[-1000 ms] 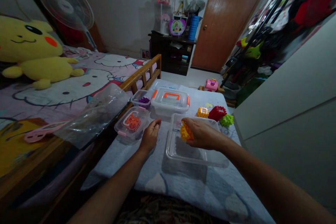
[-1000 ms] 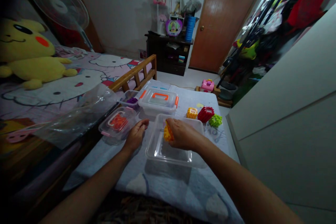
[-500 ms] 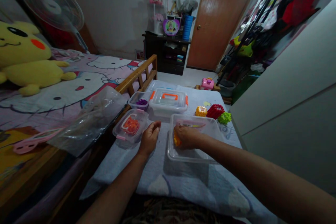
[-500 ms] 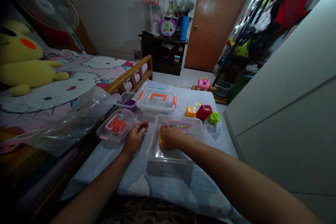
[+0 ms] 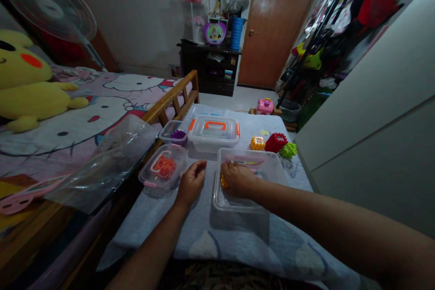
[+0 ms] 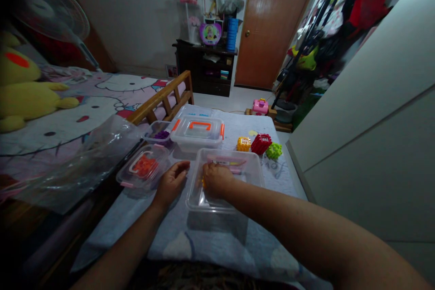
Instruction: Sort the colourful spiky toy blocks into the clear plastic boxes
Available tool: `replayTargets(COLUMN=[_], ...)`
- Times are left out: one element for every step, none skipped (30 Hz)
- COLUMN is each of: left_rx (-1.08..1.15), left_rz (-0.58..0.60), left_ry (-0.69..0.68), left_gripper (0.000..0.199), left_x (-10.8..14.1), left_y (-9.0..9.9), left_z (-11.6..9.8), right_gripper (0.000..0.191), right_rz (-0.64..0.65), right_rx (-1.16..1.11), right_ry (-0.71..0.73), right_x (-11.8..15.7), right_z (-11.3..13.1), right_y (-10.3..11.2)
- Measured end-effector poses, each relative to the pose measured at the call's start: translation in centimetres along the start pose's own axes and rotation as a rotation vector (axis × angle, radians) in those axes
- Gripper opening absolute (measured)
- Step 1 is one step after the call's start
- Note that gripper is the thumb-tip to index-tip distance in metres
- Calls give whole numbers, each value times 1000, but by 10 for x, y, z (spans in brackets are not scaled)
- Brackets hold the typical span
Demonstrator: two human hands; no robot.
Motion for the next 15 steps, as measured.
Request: replayTargets(left_rx=[-6,-10,-13,-13,-11,-9,-8,-7,-7,-8,-10,-14,-20,-25,-30], left_rz=[5,9,12,14,15,16,15,14,15,16,17,20,22,25,28], left_ry=[-2,-4,-4,-4,-4,-4,-4,-4,-4,-3,-3,-2,-3,-4,-7], left_gripper=[36,36,36,35,35,34,34,34,34,34,33,33,32,32,31], left_x=[0,0,1,1,1,2,2,2,3,3,3,3,3,3,3], left_y=[0,0,0,-1,-1,-1,-1,-2,-2,-2,-2,-2,-2,-2,-2], left_z=[0,-1,-1,-2,-2,-3,-4,-5,-6,-6,-7,-6,-5,-4,-3], right_gripper=[54,55,57,58,60,63,66,69,72,74,75,75,73,67,58], right_rz=[0,3,6,9,12,17,21,27,34,39,37,29,18,15,32], right_rx=[-10,-23,-37,-51,-64,-75,-85,-98,-116,-136,-158,-177,-191,-195,-186], right_ry=[-6,-9,-9,-8,-4,3,13,23,33,40,43,38,25,7,-11], right_x=[0,0,0,1,1,2,3,5,8,11,14,18,22,26,30], right_z=[0,-1,-2,-3,-4,-5,-6,-7,-8,-10,-13,-17,-21,-26,-30], right_y=[1,2,3,5,7,9,11,13,15,18,22,27,32,38,42])
Point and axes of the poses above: each hand's wrist, its own x-axis away from the middle knuckle, its own y-axis out of the back of the hand, z = x × y, the point moved 5 cm from there along -x, towards the middle knuckle, and after that the axes turned 8 degrees about x, right-handed, at the moved point
